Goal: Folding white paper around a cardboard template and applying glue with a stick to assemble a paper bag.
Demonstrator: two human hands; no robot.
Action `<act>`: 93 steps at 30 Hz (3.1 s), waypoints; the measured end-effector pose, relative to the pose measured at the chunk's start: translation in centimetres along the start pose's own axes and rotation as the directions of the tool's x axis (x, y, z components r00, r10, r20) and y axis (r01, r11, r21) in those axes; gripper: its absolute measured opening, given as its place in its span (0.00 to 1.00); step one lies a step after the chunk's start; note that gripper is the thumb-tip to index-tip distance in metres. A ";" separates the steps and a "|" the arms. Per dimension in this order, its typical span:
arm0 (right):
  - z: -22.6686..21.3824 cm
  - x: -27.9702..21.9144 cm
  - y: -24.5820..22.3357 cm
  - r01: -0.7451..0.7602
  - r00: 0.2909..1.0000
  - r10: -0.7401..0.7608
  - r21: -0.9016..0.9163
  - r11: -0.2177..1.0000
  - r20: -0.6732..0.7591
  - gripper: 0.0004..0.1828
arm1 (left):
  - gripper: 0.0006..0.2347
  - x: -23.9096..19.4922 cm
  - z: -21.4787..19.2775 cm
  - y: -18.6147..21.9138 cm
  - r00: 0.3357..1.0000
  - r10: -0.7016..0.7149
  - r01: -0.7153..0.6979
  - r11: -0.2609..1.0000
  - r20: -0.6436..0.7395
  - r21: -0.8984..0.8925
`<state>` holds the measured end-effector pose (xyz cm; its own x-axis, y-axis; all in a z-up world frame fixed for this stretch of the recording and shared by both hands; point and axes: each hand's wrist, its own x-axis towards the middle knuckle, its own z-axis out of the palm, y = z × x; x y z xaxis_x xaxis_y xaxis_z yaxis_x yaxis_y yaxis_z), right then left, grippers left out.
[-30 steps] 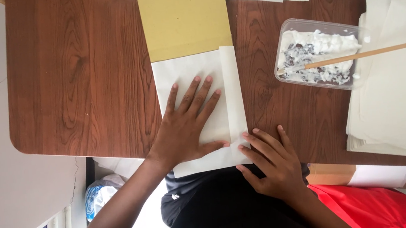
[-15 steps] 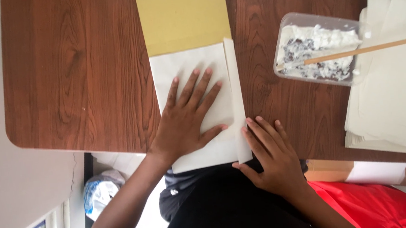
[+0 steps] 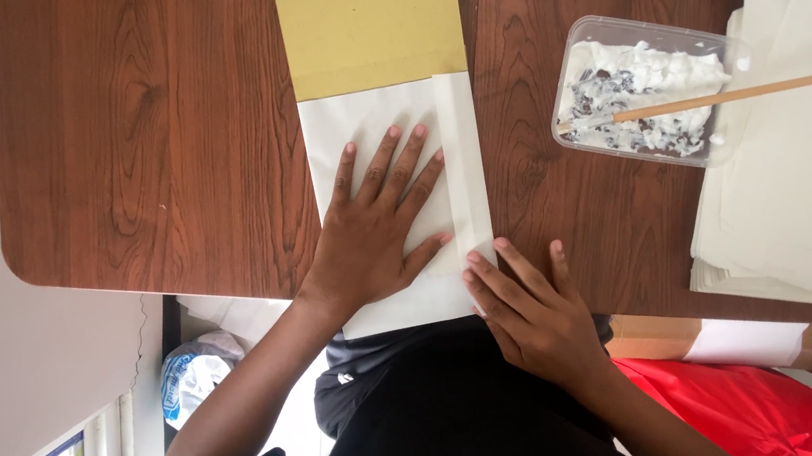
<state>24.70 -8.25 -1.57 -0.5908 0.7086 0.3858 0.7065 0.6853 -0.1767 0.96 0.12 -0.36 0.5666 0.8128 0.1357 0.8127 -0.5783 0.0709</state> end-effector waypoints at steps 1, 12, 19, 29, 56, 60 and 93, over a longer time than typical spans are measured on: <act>-0.1 0.1 0.0 0.027 1.000 -0.027 -0.011 1.000 0.014 0.17 | 0.31 0.0 0.0 0.0 1.000 0.001 -0.001 1.000 -0.006 -0.004; -0.3 0.6 0.7 0.157 0.986 -0.155 -0.028 0.987 0.063 0.15 | 0.25 0.1 -0.3 -0.2 0.998 0.002 -0.001 1.000 0.065 -0.027; -0.9 -0.3 1.7 0.261 0.953 -0.262 0.026 0.965 0.150 0.21 | 0.25 0.1 -0.5 -0.5 0.999 0.033 -0.031 0.997 0.028 -0.074; -3.5 -1.0 2.8 0.235 0.891 -0.392 0.507 0.829 0.228 0.25 | 0.25 -0.1 0.0 -0.4 1.000 0.026 -0.026 0.998 -0.005 -0.059; 2.0 11.0 5.9 -0.147 0.950 0.137 0.013 0.989 0.279 0.28 | 0.28 0.4 0.1 -0.3 0.965 -0.106 0.150 0.974 0.241 -0.171; 0.4 7.7 4.3 -0.141 0.943 0.114 0.064 0.988 0.313 0.29 | 0.27 0.2 0.2 -0.2 0.969 -0.110 0.145 0.978 0.221 -0.149; -4.2 4.3 2.0 0.166 0.985 -0.163 0.073 0.983 -0.049 0.23 | 0.28 -0.3 -0.1 -0.1 0.998 0.013 -0.025 0.985 -0.068 -0.173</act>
<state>25.20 -4.47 3.51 -0.6779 0.5785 0.4536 0.5684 0.8038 -0.1758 0.74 -0.05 -0.31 0.5667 0.7985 0.2032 0.7625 -0.6016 0.2379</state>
